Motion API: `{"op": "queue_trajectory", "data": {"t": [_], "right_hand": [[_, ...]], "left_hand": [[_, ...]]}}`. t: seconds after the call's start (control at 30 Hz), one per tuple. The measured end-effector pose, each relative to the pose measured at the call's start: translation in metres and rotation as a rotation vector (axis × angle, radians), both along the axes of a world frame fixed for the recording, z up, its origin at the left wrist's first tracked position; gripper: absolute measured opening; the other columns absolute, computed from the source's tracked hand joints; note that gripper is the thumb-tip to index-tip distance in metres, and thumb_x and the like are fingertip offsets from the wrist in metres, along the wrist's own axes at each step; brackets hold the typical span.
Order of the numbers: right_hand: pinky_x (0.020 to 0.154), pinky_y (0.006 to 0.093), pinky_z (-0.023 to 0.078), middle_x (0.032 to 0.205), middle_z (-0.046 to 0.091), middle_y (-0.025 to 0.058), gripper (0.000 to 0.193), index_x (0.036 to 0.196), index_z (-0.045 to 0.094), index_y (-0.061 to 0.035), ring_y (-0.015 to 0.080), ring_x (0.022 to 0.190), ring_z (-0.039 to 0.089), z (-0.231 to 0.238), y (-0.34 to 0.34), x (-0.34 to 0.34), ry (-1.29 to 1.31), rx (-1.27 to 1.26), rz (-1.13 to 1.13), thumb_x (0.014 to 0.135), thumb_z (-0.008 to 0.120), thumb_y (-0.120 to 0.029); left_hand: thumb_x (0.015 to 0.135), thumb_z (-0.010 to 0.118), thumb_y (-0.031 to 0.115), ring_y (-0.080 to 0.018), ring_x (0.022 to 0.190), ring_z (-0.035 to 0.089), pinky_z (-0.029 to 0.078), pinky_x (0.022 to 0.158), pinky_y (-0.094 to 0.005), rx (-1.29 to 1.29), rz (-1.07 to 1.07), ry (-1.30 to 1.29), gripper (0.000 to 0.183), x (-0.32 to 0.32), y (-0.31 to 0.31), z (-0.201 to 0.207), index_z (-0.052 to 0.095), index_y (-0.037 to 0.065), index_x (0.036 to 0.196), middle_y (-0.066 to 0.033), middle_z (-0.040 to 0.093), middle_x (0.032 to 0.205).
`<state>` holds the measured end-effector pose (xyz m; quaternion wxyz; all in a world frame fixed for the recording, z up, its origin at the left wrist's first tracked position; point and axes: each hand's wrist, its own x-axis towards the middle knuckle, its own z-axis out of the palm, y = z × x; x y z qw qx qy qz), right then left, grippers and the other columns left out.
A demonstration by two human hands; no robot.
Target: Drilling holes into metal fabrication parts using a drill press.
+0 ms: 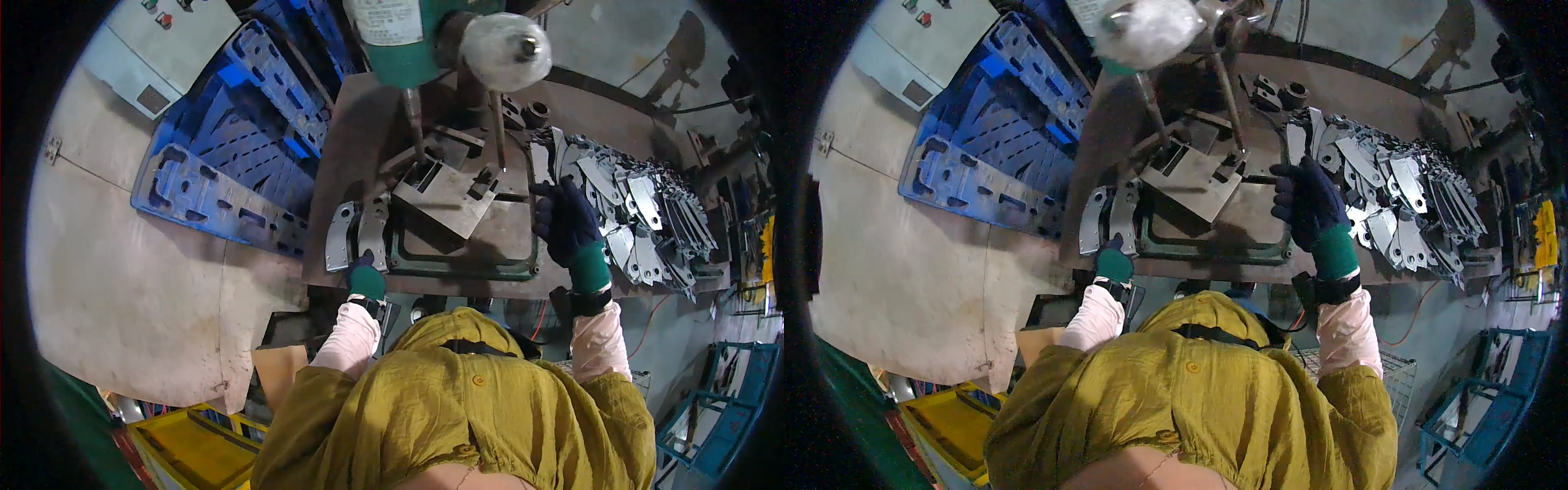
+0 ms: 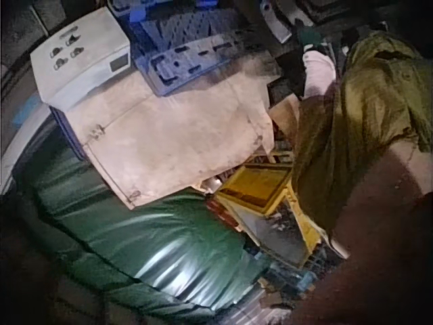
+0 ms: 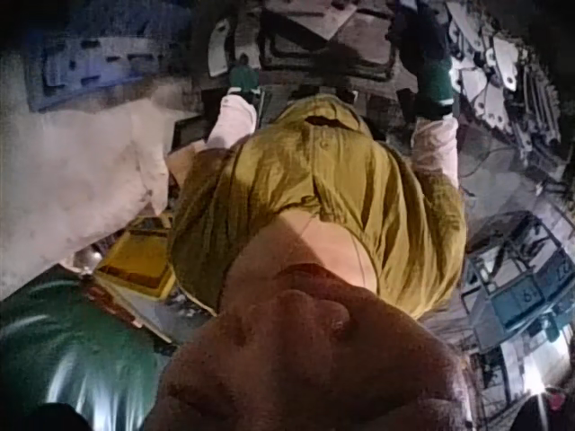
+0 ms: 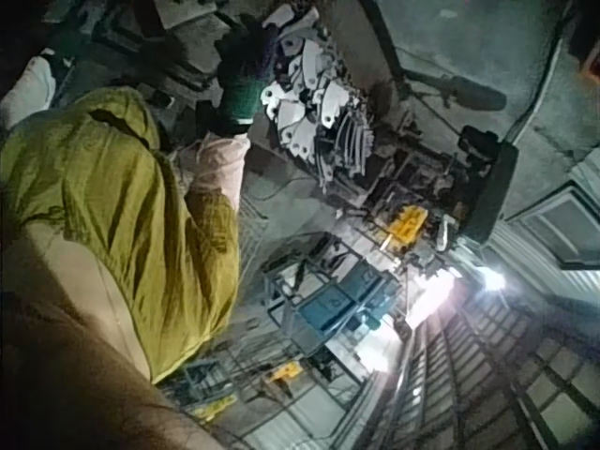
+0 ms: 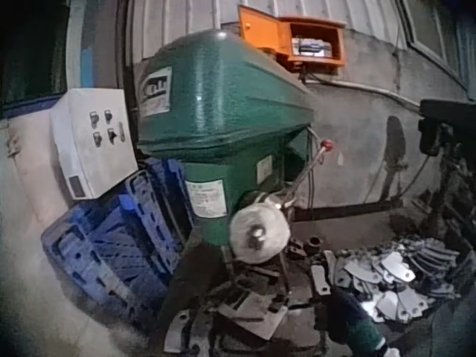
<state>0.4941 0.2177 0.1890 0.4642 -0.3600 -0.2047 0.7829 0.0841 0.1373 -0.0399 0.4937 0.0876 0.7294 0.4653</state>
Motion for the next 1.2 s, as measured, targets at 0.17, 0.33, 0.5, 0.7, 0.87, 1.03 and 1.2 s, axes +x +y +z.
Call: {"op": "queue_trajectory", "data": {"t": [0.17,0.33,0.5,0.7,0.87,1.03,1.2], "right_hand": [[0.062,0.0319,0.051,0.076,0.060,0.0002,0.053,0.116,0.059,-0.0016,0.0166,0.065,0.058,-0.036,-0.009,0.034,-0.048,-0.060,-0.082,0.097,0.049,-0.050],[0.067,0.0355,0.054,0.081,0.065,0.0062,0.045,0.111,0.063,-0.0054,0.0208,0.072,0.064,-0.081,-0.009,0.078,-0.138,-0.096,-0.141,0.096,0.052,-0.046],[0.079,0.0429,0.053,0.097,0.069,0.0143,0.051,0.119,0.060,-0.0063,0.0319,0.088,0.066,-0.115,0.006,0.128,-1.274,0.169,-0.214,0.084,0.064,-0.044],[0.101,0.0460,0.041,0.134,0.052,0.0197,0.078,0.139,0.041,-0.0035,0.0382,0.123,0.050,-0.147,0.050,0.199,-2.177,0.484,-0.282,0.078,0.069,-0.043],[0.107,0.0501,0.033,0.139,0.045,0.0195,0.087,0.139,0.039,-0.0036,0.0380,0.129,0.042,-0.120,0.095,0.211,-2.207,0.367,0.120,0.068,0.076,-0.038],[0.087,0.0493,0.046,0.101,0.067,0.0155,0.072,0.129,0.050,-0.0021,0.0356,0.093,0.064,-0.136,0.098,0.217,-2.351,0.441,0.164,0.068,0.075,-0.030],[0.064,0.0477,0.050,0.080,0.070,0.0129,0.045,0.124,0.053,-0.0004,0.0336,0.070,0.067,-0.157,0.087,0.211,-2.461,0.654,0.155,0.085,0.055,-0.022]], "left_hand": [[0.092,0.062,0.038,-0.0180,0.046,0.043,0.037,0.046,-0.0369,-0.062,-0.253,0.404,0.032,0.005,0.022,-0.020,0.063,0.009,0.078,0.0000,0.047,0.054],[0.093,0.062,0.036,-0.0183,0.047,0.045,0.038,0.046,-0.0361,-0.116,-0.502,0.811,0.030,-0.007,0.045,-0.043,0.063,0.010,0.080,-0.0012,0.049,0.056],[0.093,0.061,0.035,-0.0186,0.048,0.047,0.039,0.047,-0.0352,-0.120,-0.518,0.899,0.028,-0.010,0.059,-0.042,0.062,0.010,0.081,-0.0023,0.051,0.057],[0.093,0.061,0.034,-0.0189,0.049,0.049,0.041,0.048,-0.0342,-0.088,-0.436,0.852,0.025,-0.004,0.058,-0.025,0.062,0.011,0.083,-0.0037,0.053,0.059],[0.093,0.060,0.032,-0.0192,0.050,0.050,0.042,0.048,-0.0334,-0.041,-0.232,0.629,0.023,-0.005,0.032,-0.002,0.062,0.011,0.084,-0.0049,0.055,0.061],[0.093,0.059,0.031,-0.0195,0.052,0.052,0.044,0.049,-0.0325,-0.080,-0.059,0.378,0.021,0.041,0.013,0.077,0.061,0.011,0.086,-0.0061,0.057,0.062],[0.091,0.060,0.024,-0.0212,0.059,0.056,0.046,0.055,-0.0343,0.346,-0.419,1.037,0.015,0.016,-0.025,0.056,0.063,0.009,0.090,-0.0090,0.059,0.067]]}}
